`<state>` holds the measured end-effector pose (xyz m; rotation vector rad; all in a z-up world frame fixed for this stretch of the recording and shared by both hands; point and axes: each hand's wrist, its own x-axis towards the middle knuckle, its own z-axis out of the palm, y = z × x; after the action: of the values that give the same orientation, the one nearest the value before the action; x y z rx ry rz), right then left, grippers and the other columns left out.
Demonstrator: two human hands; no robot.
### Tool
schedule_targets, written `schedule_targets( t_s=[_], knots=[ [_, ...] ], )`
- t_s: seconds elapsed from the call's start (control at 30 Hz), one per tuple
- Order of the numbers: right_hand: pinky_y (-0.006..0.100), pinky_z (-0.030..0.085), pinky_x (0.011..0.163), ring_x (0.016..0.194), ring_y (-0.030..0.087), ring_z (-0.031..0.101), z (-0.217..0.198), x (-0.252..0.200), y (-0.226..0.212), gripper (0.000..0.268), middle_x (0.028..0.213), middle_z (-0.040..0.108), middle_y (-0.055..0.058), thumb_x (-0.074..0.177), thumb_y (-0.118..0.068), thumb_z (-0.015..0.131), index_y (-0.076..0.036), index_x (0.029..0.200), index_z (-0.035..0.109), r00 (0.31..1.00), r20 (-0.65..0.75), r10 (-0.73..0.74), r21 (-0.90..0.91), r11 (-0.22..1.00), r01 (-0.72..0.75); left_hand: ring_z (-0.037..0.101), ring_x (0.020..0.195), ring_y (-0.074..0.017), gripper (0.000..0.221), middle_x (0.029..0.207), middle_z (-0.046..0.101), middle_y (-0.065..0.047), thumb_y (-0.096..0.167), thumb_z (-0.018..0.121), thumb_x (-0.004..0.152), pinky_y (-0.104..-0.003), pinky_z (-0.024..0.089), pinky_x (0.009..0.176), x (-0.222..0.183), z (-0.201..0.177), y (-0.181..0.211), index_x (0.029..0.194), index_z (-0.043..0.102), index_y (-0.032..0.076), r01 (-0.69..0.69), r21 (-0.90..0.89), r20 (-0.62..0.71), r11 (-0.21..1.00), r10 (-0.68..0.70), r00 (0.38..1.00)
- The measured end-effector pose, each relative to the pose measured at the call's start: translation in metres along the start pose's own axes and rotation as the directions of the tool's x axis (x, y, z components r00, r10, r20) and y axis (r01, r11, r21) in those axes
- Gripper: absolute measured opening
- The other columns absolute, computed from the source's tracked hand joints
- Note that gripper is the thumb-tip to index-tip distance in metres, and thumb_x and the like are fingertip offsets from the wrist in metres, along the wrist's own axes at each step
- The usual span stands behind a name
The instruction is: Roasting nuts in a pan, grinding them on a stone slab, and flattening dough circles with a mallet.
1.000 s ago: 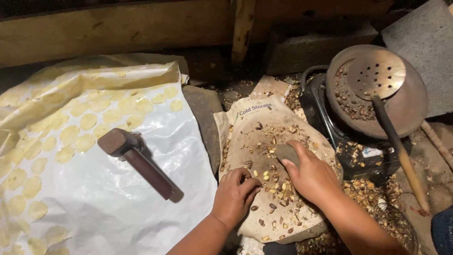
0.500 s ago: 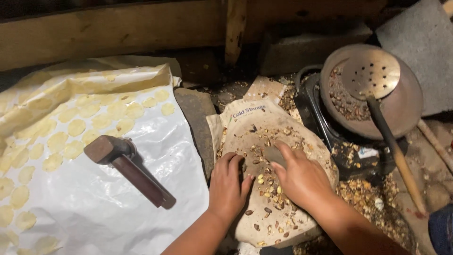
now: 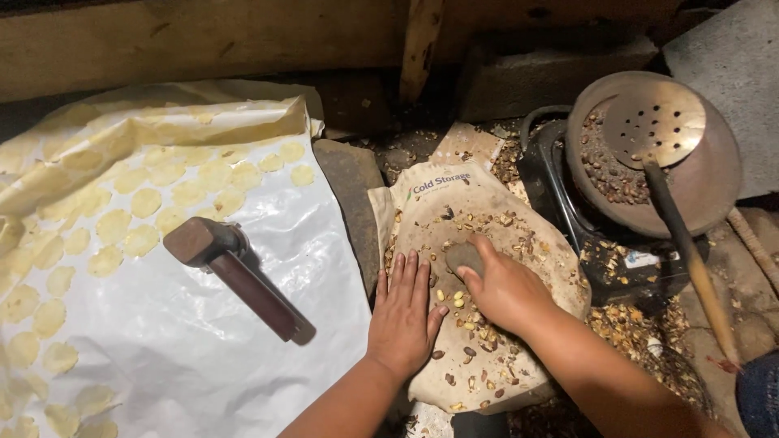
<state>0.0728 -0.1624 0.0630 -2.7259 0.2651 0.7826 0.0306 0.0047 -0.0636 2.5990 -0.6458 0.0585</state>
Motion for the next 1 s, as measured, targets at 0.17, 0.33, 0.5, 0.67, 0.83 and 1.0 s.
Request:
schedule_targets(
  t_s=[0.17,0.33,0.5,0.67,0.83,1.0],
  knots=[
    [0.049,0.055,0.089,0.103,0.035,0.070,-0.004,0.010,-0.002,0.055,0.117,0.069,0.016,0.101,-0.040,0.047,-0.019,0.149,0.031,0.999,-0.012,-0.039,-0.135,0.990,0.037,0.017,0.155,-0.0400,0.073,0.166,0.025,-0.026,0.042,0.050,0.102,-0.056,0.010,0.122,0.002,-0.002,0.001,0.155,0.031,-0.004,0.000,-0.048,-0.035,0.999,-0.001,0.999],
    [0.054,0.049,0.098,0.088,0.031,0.075,0.005,0.007,0.009,0.050,0.119,0.064,0.024,0.101,-0.040,0.051,-0.018,0.144,0.035,0.961,-0.086,-0.263,-0.342,0.914,0.219,0.017,0.155,-0.0391,0.069,0.166,0.024,-0.024,0.038,0.054,0.101,-0.051,0.014,0.124,0.001,-0.020,0.002,0.153,0.032,-0.002,0.028,-0.170,0.010,0.985,-0.027,1.000],
    [0.047,0.048,0.098,0.089,0.031,0.073,0.021,0.009,0.032,0.057,0.126,0.060,0.021,0.099,-0.035,0.052,-0.026,0.152,0.032,0.940,-0.124,-0.318,-0.257,0.925,0.279,0.038,0.146,-0.0380,0.054,0.153,0.045,-0.018,0.019,0.063,0.096,-0.049,0.034,0.119,-0.020,-0.053,0.002,0.146,0.049,0.006,0.054,-0.161,-0.053,0.985,-0.063,0.997],
    [0.055,0.028,0.120,0.126,0.027,0.057,-0.015,0.003,0.014,0.057,0.152,0.045,0.007,0.100,-0.036,0.049,-0.030,0.154,0.030,0.983,-0.058,-0.172,-0.019,0.985,0.171,0.060,0.113,-0.0275,0.027,0.119,0.065,-0.008,0.032,0.067,0.095,-0.042,0.049,0.102,-0.040,-0.055,0.010,0.113,0.069,0.012,-0.009,-0.210,-0.065,0.978,-0.005,0.998],
    [0.053,0.028,0.121,0.129,0.027,0.056,-0.007,-0.007,0.007,0.058,0.148,0.042,0.024,0.103,-0.033,0.045,-0.032,0.157,0.024,0.980,0.036,-0.198,-0.150,0.968,0.201,0.059,0.105,-0.0266,0.030,0.110,0.065,-0.006,0.025,0.076,0.088,-0.041,0.046,0.095,-0.058,-0.046,0.018,0.114,0.068,0.012,-0.022,-0.269,0.109,0.963,0.053,0.993],
    [0.057,0.041,0.105,0.094,0.031,0.074,0.000,0.011,0.008,0.050,0.127,0.061,0.023,0.100,-0.040,0.050,-0.027,0.147,0.037,0.956,0.002,-0.292,-0.324,0.905,0.277,0.060,0.090,-0.0281,0.017,0.101,0.064,-0.007,0.014,0.068,0.086,-0.038,0.047,0.085,-0.055,-0.024,0.019,0.103,0.071,0.011,-0.143,-0.238,-0.002,0.961,0.147,0.989]
  ],
)
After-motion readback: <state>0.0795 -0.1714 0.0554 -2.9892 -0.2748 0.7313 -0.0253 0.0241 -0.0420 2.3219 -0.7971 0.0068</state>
